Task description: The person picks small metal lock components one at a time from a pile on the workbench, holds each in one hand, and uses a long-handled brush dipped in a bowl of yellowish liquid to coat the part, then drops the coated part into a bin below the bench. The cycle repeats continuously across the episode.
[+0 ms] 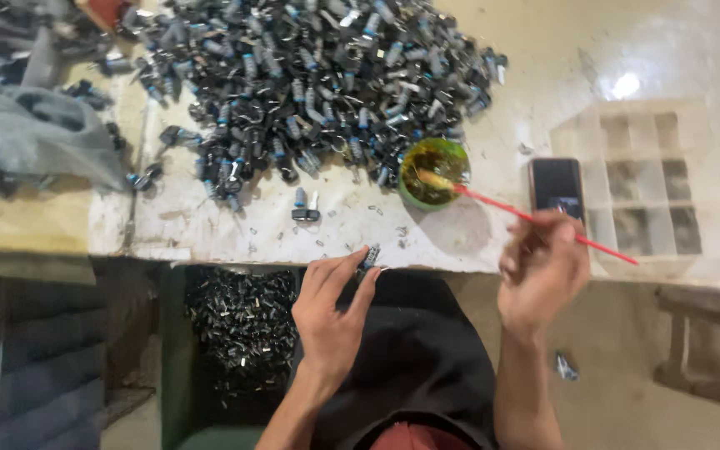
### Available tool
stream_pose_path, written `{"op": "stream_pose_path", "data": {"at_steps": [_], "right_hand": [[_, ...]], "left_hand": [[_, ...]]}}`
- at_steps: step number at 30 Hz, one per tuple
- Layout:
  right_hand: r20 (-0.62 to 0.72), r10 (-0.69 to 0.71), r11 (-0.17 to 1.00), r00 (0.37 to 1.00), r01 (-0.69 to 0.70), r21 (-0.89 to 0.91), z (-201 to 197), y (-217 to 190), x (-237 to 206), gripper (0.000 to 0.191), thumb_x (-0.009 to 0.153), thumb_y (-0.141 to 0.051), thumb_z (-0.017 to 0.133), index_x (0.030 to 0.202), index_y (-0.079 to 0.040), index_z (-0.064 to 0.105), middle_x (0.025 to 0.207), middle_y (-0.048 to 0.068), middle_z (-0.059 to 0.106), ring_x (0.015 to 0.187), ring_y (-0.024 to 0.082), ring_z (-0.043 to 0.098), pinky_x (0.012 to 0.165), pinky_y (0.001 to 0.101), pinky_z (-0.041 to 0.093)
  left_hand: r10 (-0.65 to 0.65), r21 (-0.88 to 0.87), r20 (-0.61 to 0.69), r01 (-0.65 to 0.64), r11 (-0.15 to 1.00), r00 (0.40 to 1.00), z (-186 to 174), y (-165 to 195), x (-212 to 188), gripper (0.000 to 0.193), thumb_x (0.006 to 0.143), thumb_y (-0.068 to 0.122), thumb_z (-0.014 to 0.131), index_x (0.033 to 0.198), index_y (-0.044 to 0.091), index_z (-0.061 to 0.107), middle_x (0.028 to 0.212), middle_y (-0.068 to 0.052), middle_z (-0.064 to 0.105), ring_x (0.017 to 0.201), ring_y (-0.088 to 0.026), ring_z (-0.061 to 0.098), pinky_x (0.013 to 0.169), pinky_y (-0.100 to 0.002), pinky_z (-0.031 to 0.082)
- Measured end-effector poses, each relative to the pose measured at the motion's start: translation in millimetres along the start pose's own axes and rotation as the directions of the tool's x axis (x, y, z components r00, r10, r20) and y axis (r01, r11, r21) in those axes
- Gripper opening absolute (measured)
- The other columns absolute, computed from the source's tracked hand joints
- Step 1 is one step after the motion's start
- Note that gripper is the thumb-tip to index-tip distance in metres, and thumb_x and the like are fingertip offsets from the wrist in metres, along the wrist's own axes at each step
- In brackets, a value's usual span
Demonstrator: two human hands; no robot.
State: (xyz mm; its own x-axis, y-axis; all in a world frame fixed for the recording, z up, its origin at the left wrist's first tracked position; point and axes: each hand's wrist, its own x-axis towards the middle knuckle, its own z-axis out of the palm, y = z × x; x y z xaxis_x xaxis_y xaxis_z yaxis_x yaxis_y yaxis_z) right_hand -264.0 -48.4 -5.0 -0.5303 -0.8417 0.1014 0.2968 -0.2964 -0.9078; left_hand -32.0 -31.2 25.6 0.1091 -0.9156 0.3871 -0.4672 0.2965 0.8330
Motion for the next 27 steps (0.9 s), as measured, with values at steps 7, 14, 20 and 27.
{"op": "stream_pose_path", "data": {"at_steps": [7,14,20,27], "right_hand": [[-0.023,0.331,0.928,0.943,-0.321,0.189,-40.7,15.2,-40.5,0.025,0.115,-0.029,0.047,0.113,-0.007,0.06,0.091,0.009,0.066,0.054,0.01,0.041,0.045,0.0246,0.029],[0.011,0.262,0.956,0.965,-0.261,0.134,-33.6,9.2,-49.1,0.025,0.111,-0.027,0.044,0.112,-0.006,0.059,0.092,0.012,0.067,0.057,0.012,0.043,0.046,0.0253,0.031],[-0.033,0.2,0.977,0.979,-0.197,0.08,-32.7,4.2,-47.0,0.022,0.11,-0.023,0.042,0.113,-0.006,0.057,0.092,0.015,0.066,0.056,0.013,0.044,0.048,0.026,0.033],[-0.052,0.238,0.971,0.97,-0.238,-0.002,-33.4,7.5,-49.9,0.021,0.107,-0.021,0.042,0.114,-0.006,0.055,0.094,0.016,0.065,0.059,0.015,0.048,0.046,0.0269,0.034]], "left_hand": [[-0.076,-0.07,0.074,0.081,0.994,0.994,1.2,-9.5,3.8,0.031,0.083,0.004,0.084,0.113,0.003,0.076,0.099,-0.009,0.075,0.087,-0.022,0.067,0.081,-0.032,0.056],[-0.031,-0.073,0.078,0.037,0.997,0.996,4.0,-4.3,2.6,0.033,0.083,0.002,0.085,0.115,0.003,0.075,0.101,-0.008,0.075,0.087,-0.02,0.066,0.081,-0.03,0.056],[-0.039,-0.063,0.048,0.042,0.997,0.998,0.6,-6.6,2.2,0.033,0.083,0.002,0.085,0.115,0.003,0.075,0.101,-0.008,0.075,0.088,-0.02,0.067,0.081,-0.03,0.057],[0.002,-0.052,0.047,0.001,0.999,0.999,0.5,-4.0,3.9,0.032,0.083,0.002,0.085,0.114,0.003,0.075,0.101,-0.008,0.074,0.09,-0.021,0.068,0.083,-0.031,0.056]]}}
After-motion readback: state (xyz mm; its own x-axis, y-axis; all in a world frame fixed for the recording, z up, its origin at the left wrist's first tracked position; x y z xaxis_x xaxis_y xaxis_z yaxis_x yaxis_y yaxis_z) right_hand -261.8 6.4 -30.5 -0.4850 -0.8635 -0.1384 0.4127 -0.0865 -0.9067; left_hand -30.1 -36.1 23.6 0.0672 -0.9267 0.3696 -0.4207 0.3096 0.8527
